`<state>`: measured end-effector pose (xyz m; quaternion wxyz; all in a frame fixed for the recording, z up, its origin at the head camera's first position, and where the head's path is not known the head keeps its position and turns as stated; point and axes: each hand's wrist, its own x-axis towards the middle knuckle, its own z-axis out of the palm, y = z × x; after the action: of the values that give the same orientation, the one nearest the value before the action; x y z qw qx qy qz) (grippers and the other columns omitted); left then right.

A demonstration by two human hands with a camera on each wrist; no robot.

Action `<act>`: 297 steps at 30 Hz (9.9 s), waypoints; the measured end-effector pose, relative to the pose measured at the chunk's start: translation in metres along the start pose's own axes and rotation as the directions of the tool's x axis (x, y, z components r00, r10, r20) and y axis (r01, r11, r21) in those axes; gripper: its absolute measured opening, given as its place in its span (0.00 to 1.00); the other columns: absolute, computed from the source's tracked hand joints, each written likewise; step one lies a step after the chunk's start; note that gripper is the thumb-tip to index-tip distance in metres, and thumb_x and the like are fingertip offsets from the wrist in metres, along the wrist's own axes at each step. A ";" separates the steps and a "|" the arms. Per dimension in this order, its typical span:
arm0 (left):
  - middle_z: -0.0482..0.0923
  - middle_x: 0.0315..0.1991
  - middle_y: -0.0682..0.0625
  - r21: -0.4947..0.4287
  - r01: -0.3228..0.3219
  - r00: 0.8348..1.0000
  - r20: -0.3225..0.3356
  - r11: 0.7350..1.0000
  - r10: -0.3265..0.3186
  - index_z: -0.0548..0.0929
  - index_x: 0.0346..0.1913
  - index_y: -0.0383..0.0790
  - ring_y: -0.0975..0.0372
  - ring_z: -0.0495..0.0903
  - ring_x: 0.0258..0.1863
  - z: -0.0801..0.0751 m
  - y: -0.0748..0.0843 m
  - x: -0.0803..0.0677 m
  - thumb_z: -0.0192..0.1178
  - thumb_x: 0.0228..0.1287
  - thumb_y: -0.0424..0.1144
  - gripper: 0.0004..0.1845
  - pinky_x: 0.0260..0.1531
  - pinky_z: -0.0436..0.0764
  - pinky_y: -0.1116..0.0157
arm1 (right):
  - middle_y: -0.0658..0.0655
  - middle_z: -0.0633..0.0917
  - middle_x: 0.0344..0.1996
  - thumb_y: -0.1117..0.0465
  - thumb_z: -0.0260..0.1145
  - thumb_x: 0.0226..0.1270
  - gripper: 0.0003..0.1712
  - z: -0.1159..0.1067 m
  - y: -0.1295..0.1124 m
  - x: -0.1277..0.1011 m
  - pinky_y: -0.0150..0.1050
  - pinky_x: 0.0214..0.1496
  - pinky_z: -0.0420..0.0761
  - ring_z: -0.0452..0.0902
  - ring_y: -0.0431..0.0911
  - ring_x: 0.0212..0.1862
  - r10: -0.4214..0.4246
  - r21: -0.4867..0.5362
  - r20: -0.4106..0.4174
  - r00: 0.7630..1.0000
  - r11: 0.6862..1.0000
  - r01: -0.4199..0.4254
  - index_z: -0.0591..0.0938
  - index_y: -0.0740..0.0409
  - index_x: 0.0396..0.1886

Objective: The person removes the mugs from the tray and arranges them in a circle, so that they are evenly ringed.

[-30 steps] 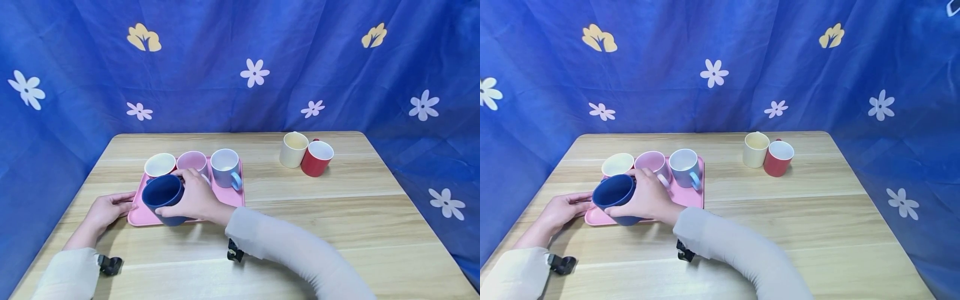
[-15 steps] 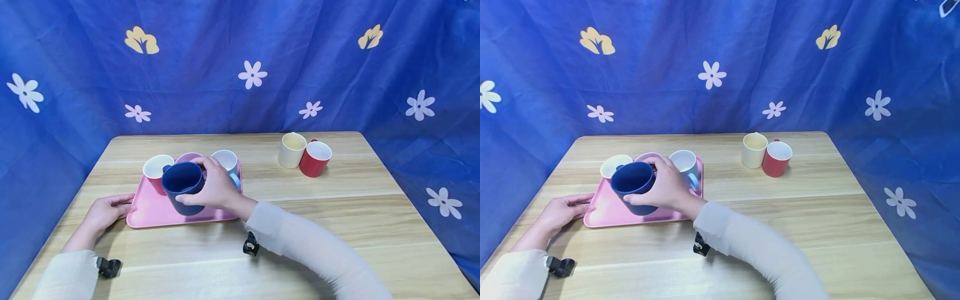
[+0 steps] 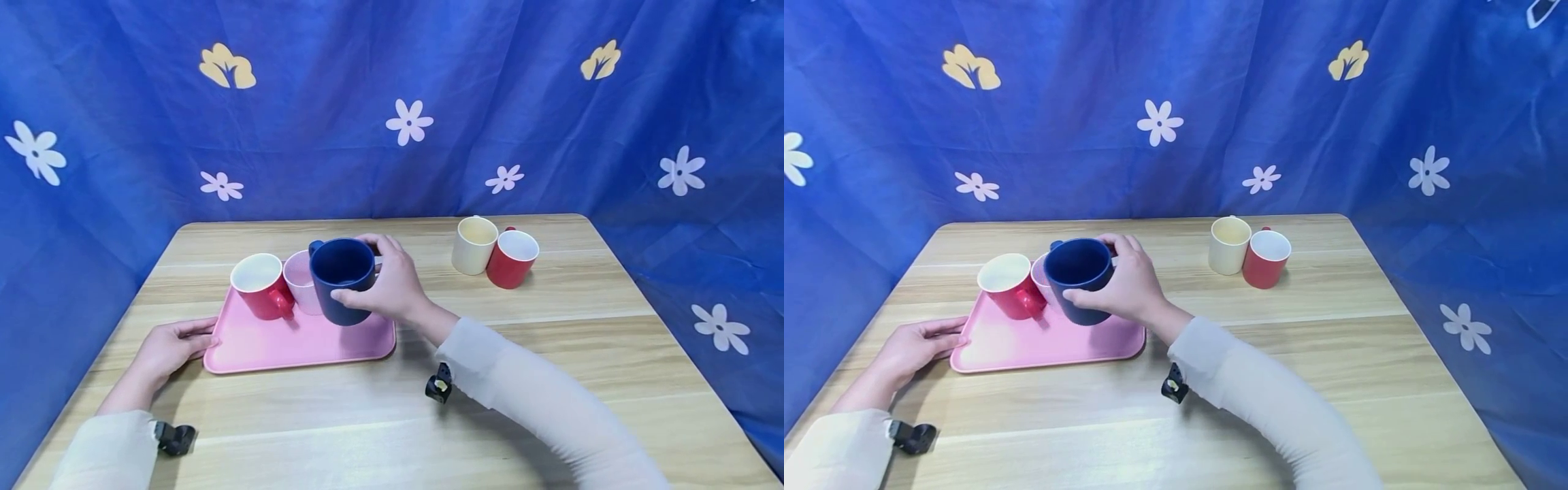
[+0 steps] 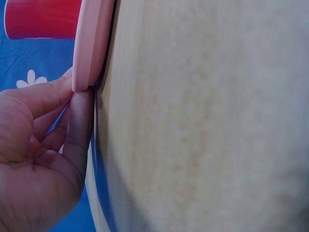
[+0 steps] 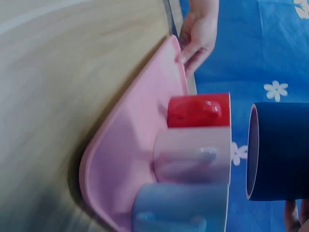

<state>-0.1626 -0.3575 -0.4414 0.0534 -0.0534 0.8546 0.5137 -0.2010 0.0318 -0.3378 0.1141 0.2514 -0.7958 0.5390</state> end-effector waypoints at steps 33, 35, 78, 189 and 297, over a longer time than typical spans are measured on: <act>0.82 0.43 0.56 0.076 -0.001 1.000 -0.015 0.997 0.002 0.71 0.60 0.22 0.80 0.77 0.35 0.001 0.003 -0.001 0.67 0.60 0.41 0.32 0.35 0.83 0.73 | 0.59 0.75 0.53 0.51 0.79 0.41 0.43 -0.081 0.078 -0.002 0.44 0.53 0.79 0.68 0.50 0.55 0.146 -0.167 -0.313 0.939 0.964 -0.206 0.73 0.63 0.57; 0.82 0.43 0.55 0.087 -0.002 1.000 -0.017 0.996 0.003 0.72 0.60 0.23 0.80 0.76 0.36 0.001 0.003 0.000 0.67 0.60 0.41 0.32 0.35 0.82 0.73 | 0.59 0.74 0.53 0.50 0.79 0.41 0.43 -0.080 0.083 -0.004 0.44 0.53 0.79 0.68 0.50 0.55 0.155 -0.182 -0.323 0.934 0.958 -0.222 0.73 0.63 0.57; 0.81 0.42 0.59 0.052 0.024 1.000 -0.006 0.998 -0.024 0.70 0.61 0.23 0.80 0.77 0.35 0.001 0.003 -0.002 0.67 0.60 0.39 0.32 0.35 0.83 0.73 | 0.59 0.73 0.52 0.45 0.81 0.35 0.47 -0.032 0.137 -0.018 0.43 0.57 0.73 0.69 0.50 0.54 0.245 -0.155 -0.604 0.759 0.898 -0.413 0.73 0.61 0.55; 0.81 0.43 0.56 0.037 0.032 0.999 -0.004 0.999 -0.032 0.69 0.62 0.22 0.78 0.78 0.35 0.001 0.004 -0.003 0.66 0.61 0.38 0.32 0.35 0.83 0.72 | 0.60 0.71 0.61 0.41 0.64 0.63 0.37 -0.022 0.080 -0.051 0.49 0.65 0.68 0.64 0.53 0.62 0.388 -0.330 -0.048 0.920 0.863 -0.382 0.71 0.58 0.65; 0.82 0.41 0.58 0.026 0.000 1.000 -0.012 1.000 0.000 0.70 0.61 0.22 0.78 0.78 0.35 0.001 0.005 -0.003 0.68 0.59 0.39 0.32 0.35 0.82 0.73 | 0.67 0.83 0.35 0.72 0.59 0.68 0.07 -0.041 0.083 0.006 0.46 0.46 0.84 0.81 0.46 0.36 0.296 0.140 0.635 0.713 0.864 -0.484 0.79 0.76 0.39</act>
<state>-0.1603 -0.3545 -0.4373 0.0489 -0.0558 0.8617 0.5020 -0.2532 0.0915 -0.3850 -0.2975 0.2453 -0.7353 0.5574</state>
